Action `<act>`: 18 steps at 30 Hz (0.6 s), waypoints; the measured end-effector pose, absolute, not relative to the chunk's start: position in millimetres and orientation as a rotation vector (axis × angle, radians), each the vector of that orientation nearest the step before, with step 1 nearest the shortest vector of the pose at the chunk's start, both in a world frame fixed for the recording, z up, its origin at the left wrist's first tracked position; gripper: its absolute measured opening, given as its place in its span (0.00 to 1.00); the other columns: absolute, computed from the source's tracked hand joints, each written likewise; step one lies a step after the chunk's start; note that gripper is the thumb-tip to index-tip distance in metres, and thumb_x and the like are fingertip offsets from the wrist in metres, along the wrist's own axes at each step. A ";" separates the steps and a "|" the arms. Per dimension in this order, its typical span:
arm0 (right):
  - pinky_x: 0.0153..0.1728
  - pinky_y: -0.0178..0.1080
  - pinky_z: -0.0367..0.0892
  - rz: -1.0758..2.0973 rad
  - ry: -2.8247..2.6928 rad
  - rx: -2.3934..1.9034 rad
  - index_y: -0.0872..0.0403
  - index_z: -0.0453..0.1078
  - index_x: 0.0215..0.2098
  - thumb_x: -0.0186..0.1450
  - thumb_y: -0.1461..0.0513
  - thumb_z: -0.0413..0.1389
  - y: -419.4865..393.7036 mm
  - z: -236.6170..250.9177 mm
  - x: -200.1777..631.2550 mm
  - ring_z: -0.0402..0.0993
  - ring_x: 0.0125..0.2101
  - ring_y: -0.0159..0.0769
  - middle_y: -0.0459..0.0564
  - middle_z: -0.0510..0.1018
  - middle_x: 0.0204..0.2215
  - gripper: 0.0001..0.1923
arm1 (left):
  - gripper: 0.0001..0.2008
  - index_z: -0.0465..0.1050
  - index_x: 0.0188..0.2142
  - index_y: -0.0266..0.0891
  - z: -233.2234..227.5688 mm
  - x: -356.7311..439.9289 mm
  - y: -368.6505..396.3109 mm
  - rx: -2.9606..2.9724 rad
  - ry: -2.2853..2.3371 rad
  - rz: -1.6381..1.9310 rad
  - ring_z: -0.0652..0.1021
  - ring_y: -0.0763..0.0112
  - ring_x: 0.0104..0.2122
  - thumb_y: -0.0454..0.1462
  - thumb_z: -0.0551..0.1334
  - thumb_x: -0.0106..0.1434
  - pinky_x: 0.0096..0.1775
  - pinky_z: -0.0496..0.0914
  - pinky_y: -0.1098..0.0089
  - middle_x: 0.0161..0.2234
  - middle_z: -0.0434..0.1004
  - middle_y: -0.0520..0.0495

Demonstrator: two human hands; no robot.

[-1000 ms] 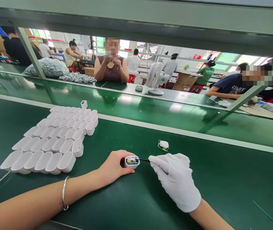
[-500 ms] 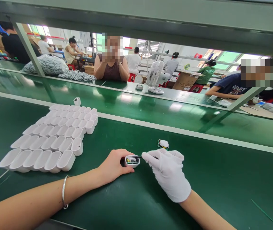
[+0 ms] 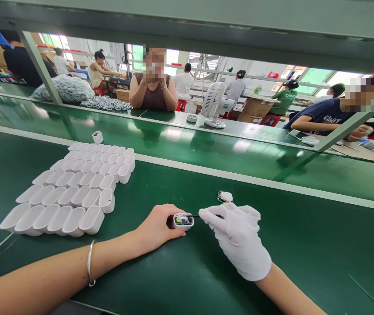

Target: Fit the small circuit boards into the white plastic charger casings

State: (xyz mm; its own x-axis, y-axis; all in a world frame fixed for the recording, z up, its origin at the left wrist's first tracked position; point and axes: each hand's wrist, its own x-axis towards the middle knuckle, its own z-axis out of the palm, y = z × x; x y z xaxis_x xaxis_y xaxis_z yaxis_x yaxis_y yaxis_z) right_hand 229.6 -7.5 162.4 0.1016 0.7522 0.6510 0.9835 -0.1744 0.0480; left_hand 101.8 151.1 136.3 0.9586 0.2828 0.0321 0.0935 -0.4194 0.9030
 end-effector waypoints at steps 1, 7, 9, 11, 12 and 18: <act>0.30 0.39 0.45 -0.774 -1.686 -1.968 0.47 0.72 0.33 0.56 0.77 0.46 -8.3 161.6 231.4 0.64 0.23 0.24 0.37 0.76 0.24 0.21 | 0.11 0.77 0.36 0.41 136.1 101.9 151.0 2.002 0.270 0.217 0.75 0.67 0.36 0.32 0.67 0.51 0.38 0.68 0.70 0.36 0.77 0.50; 0.30 0.39 0.44 -0.719 -1.689 -1.949 0.48 0.71 0.33 0.57 0.76 0.46 -3.9 156.1 233.1 0.64 0.23 0.25 0.38 0.77 0.24 0.19 | 0.10 0.77 0.35 0.41 135.1 102.6 151.2 2.026 0.264 0.231 0.75 0.68 0.35 0.31 0.67 0.51 0.37 0.68 0.71 0.35 0.77 0.50; 0.31 0.40 0.44 -0.702 -1.699 -1.955 0.48 0.71 0.33 0.57 0.76 0.46 -2.9 156.0 232.3 0.63 0.23 0.25 0.38 0.77 0.24 0.20 | 0.10 0.77 0.35 0.41 135.2 102.6 151.4 2.032 0.258 0.233 0.75 0.68 0.35 0.31 0.67 0.51 0.37 0.68 0.71 0.35 0.77 0.51; 0.31 0.40 0.45 -0.704 -1.707 -1.958 0.48 0.71 0.33 0.57 0.76 0.45 -3.4 156.6 232.4 0.63 0.22 0.25 0.38 0.77 0.24 0.21 | 0.10 0.77 0.35 0.41 135.5 102.4 151.5 2.038 0.253 0.232 0.75 0.68 0.35 0.31 0.67 0.51 0.37 0.68 0.71 0.35 0.77 0.51; 0.31 0.40 0.45 -0.719 -1.704 -1.960 0.47 0.72 0.33 0.57 0.76 0.45 -3.8 157.0 232.6 0.64 0.23 0.25 0.38 0.77 0.24 0.21 | 0.11 0.77 0.35 0.41 135.7 102.2 151.4 2.039 0.253 0.232 0.75 0.68 0.35 0.31 0.67 0.51 0.37 0.68 0.71 0.35 0.77 0.51; 0.31 0.40 0.46 -0.684 -1.734 -2.019 0.47 0.72 0.34 0.56 0.76 0.46 -4.7 160.9 231.8 0.64 0.23 0.25 0.38 0.77 0.26 0.21 | 0.10 0.77 0.35 0.41 137.8 101.5 150.4 2.025 0.258 0.221 0.74 0.68 0.35 0.31 0.66 0.51 0.37 0.68 0.71 0.34 0.76 0.51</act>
State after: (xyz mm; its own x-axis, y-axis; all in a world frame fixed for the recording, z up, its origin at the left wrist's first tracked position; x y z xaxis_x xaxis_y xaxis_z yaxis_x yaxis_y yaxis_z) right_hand 231.8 -4.7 160.9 0.1150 0.7962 0.5940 0.9873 -0.1575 0.0200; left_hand 101.5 150.4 137.8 0.9600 0.2766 0.0442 0.0861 -0.4413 0.8932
